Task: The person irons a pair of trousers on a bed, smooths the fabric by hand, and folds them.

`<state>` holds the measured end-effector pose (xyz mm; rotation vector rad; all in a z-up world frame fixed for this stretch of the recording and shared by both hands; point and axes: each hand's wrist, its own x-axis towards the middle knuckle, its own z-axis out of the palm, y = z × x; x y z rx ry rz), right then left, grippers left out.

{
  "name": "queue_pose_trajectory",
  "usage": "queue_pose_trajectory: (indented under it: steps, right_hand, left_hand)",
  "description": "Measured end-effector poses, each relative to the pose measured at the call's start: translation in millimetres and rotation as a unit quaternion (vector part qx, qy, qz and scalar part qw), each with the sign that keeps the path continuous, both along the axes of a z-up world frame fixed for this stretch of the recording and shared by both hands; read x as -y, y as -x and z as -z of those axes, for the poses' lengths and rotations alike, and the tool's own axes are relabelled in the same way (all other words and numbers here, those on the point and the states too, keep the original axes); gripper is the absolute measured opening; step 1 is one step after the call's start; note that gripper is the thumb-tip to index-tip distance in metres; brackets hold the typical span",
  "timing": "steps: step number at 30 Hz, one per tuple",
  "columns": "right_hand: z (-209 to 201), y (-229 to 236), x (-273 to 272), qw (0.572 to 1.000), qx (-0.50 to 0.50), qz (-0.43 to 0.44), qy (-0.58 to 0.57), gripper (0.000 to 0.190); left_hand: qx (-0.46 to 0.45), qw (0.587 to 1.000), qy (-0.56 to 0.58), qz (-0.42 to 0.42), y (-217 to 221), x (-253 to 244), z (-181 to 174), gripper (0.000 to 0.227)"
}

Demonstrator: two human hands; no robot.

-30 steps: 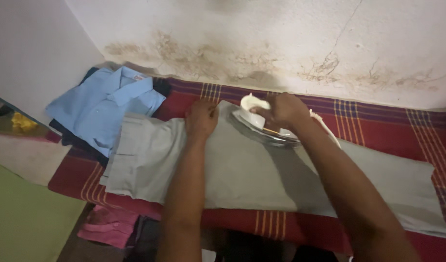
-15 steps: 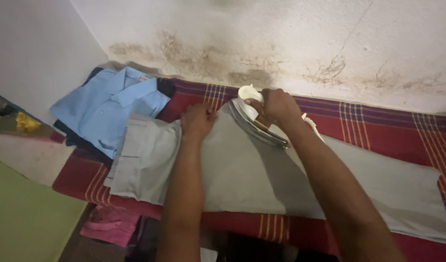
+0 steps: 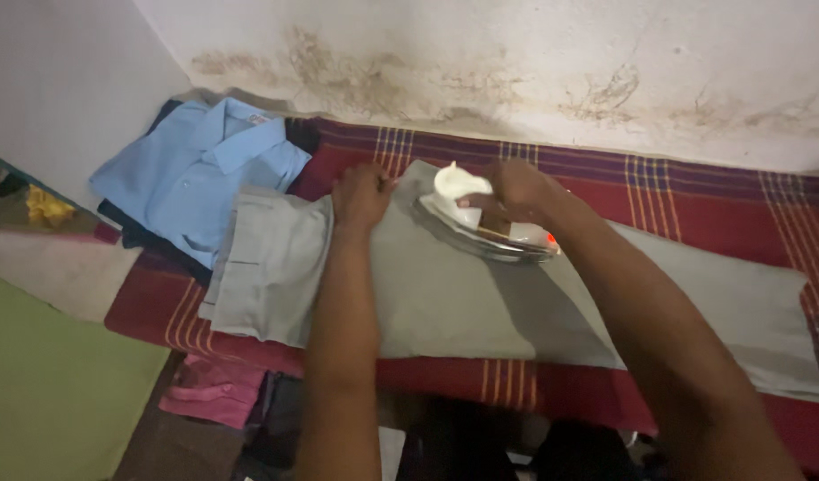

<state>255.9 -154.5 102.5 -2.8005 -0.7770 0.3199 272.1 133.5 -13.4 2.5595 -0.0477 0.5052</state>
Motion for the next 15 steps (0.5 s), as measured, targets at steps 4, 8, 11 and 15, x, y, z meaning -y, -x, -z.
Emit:
queue_pose_trajectory:
  steps: [4,8,11,15]
  right_hand:
    - [-10.5,28.1,2.8,0.997,-0.046,-0.009,-0.060,0.065]
    - [-11.7,50.5,7.2,0.992,-0.065,-0.032,-0.103,0.063]
    - [-15.0,67.6,9.4,0.993,-0.071,-0.043,-0.088,0.062]
    - [-23.0,95.1,11.4,0.991,-0.115,-0.028,-0.058,0.057]
  left_hand:
    - [-0.048,0.999,-0.009,-0.010,-1.8,-0.2,-8.3,0.026]
    - [-0.021,1.000,0.015,-0.005,3.3,1.1,-11.7,0.026]
    - [-0.002,1.000,0.018,0.000,3.5,1.2,-11.3,0.026]
    - [0.003,1.000,0.012,0.001,2.1,0.5,-7.9,0.026]
